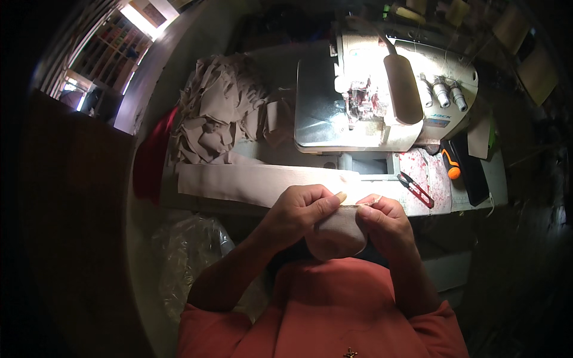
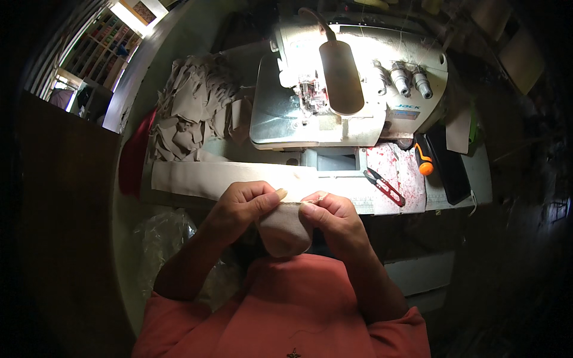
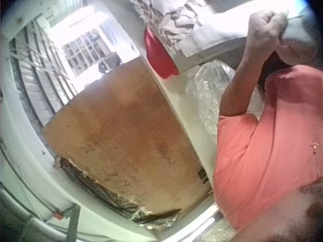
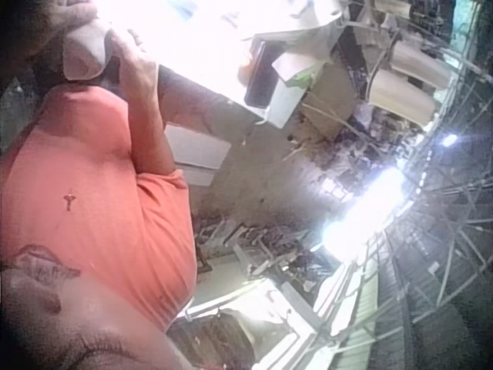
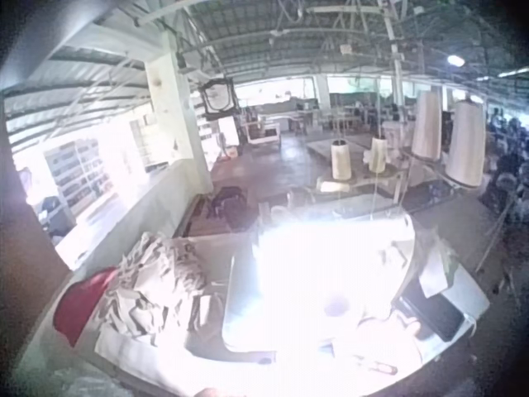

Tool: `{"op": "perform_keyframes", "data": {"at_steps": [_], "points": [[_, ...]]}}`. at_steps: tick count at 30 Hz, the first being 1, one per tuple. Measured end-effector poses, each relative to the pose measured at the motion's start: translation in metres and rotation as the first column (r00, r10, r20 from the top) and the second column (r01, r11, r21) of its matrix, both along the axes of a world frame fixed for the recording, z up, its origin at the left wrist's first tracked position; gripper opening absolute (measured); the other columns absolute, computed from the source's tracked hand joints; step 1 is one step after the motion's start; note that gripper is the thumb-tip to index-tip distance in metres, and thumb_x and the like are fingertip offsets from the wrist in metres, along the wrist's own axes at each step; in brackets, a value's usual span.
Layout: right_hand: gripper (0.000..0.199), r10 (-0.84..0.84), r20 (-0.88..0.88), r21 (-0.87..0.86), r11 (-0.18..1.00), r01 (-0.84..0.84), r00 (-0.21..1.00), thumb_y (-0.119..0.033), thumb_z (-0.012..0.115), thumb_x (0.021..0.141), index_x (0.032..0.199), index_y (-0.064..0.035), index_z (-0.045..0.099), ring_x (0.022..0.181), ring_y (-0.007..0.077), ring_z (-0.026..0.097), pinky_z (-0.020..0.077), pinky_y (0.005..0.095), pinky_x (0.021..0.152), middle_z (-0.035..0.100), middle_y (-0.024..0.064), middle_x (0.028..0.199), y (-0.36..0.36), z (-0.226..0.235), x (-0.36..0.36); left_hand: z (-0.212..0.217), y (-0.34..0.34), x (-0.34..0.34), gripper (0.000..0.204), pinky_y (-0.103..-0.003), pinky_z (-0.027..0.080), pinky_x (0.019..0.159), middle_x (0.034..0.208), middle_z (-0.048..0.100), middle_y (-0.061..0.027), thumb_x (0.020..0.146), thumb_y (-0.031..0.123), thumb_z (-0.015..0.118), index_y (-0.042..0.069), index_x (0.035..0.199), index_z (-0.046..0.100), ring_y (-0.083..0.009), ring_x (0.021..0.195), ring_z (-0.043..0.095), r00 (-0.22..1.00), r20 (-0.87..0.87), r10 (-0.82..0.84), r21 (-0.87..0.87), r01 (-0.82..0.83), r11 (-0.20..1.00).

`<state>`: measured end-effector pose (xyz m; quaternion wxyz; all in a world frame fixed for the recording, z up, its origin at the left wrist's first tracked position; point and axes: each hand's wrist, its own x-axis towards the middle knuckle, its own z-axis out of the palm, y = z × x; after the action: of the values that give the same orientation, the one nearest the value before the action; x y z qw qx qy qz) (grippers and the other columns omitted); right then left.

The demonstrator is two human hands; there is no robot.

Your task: The person retrieves folded beige fabric pieces from a plastic bag and repeatedly folds them by hand on a worktable. The person handles the fabric one at a time, aligning edges and creasing folds before placing them aside.

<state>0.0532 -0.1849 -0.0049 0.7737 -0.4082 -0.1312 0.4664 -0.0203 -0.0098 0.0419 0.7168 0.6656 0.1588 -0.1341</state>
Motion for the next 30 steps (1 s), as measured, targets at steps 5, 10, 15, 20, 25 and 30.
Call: {"op": "perform_keyframes", "data": {"at_steps": [5, 10, 15, 20, 25, 30], "points": [[0.019, -0.046, 0.001, -0.021, 0.999, 0.046, 0.999, -0.015, 0.051, 0.084, 0.088, 0.0033, 0.055, 0.07, 0.0077, 0.05, 0.0411, 0.0205, 0.065, 0.056, 0.0036, 0.077, 0.001, -0.001, -0.001, -0.005, 0.0, -0.001, 0.021, -0.018, 0.04, 0.056, 0.07, 0.053, 0.0008, 0.081, 0.021, 0.058, 0.0, 0.086, 0.056, -0.0034, 0.064, 0.047, 1.0, 0.024, -0.008, -0.058, 0.009, 0.998], [0.015, -0.101, 0.02, -0.041, 0.994, 0.102, 0.995, -0.009, 0.052, 0.082, 0.089, 0.0036, 0.055, 0.072, 0.008, 0.051, 0.0422, 0.0212, 0.067, 0.056, 0.0041, 0.079, 0.001, -0.001, 0.0, -0.004, 0.001, 0.0, 0.019, -0.018, 0.042, 0.059, 0.074, 0.055, 0.0002, 0.078, 0.016, 0.061, 0.0, 0.087, 0.056, -0.004, 0.066, 0.049, 0.999, 0.036, -0.01, -0.031, 0.011, 0.999], [0.012, -0.147, 0.239, -0.036, 0.986, 0.16, 0.96, 0.003, 0.053, 0.078, 0.089, 0.0016, 0.055, 0.077, 0.0101, 0.052, 0.0429, 0.0227, 0.072, 0.056, 0.0049, 0.083, -0.005, -0.005, -0.003, -0.003, 0.002, -0.004, 0.012, -0.022, 0.045, 0.065, 0.079, 0.059, -0.0034, 0.075, 0.007, 0.062, 0.002, 0.084, 0.057, -0.0105, 0.073, 0.056, 0.966, 0.237, -0.101, 0.319, 0.021, 0.948], [0.007, -0.212, 0.387, 0.08, 0.977, 0.196, 0.897, 0.003, 0.054, 0.077, 0.083, -0.0005, 0.054, 0.075, 0.0109, 0.051, 0.0411, 0.0214, 0.067, 0.055, 0.0084, 0.082, -0.004, -0.006, -0.004, -0.006, 0.007, -0.008, 0.013, -0.027, 0.047, 0.059, 0.079, 0.059, -0.0082, 0.072, 0.001, 0.061, 0.007, 0.083, 0.058, -0.0191, 0.07, 0.059, 0.756, 0.571, -0.32, 0.583, -0.099, 0.807], [0.005, -0.213, 0.42, 0.112, 0.977, 0.183, 0.882, 0.002, 0.055, 0.077, 0.081, -0.001, 0.054, 0.076, 0.0119, 0.051, 0.0416, 0.0222, 0.068, 0.055, 0.009, 0.082, -0.003, -0.008, -0.004, -0.009, 0.004, -0.01, 0.012, -0.027, 0.047, 0.057, 0.078, 0.059, -0.007, 0.072, 0.0, 0.059, 0.008, 0.081, 0.057, -0.0187, 0.069, 0.059, 0.742, 0.594, -0.31, 0.573, -0.121, 0.81], [0.005, -0.22, 0.433, 0.107, 0.976, 0.192, 0.874, 0.001, 0.055, 0.078, 0.081, -0.0012, 0.054, 0.076, 0.0124, 0.052, 0.0418, 0.0227, 0.068, 0.056, 0.0091, 0.082, -0.004, -0.009, -0.005, -0.009, 0.003, -0.011, 0.013, -0.026, 0.046, 0.056, 0.078, 0.059, -0.0066, 0.072, 0.0, 0.06, 0.008, 0.081, 0.057, -0.0182, 0.068, 0.059, 0.735, 0.604, -0.307, 0.573, -0.133, 0.809]]}}
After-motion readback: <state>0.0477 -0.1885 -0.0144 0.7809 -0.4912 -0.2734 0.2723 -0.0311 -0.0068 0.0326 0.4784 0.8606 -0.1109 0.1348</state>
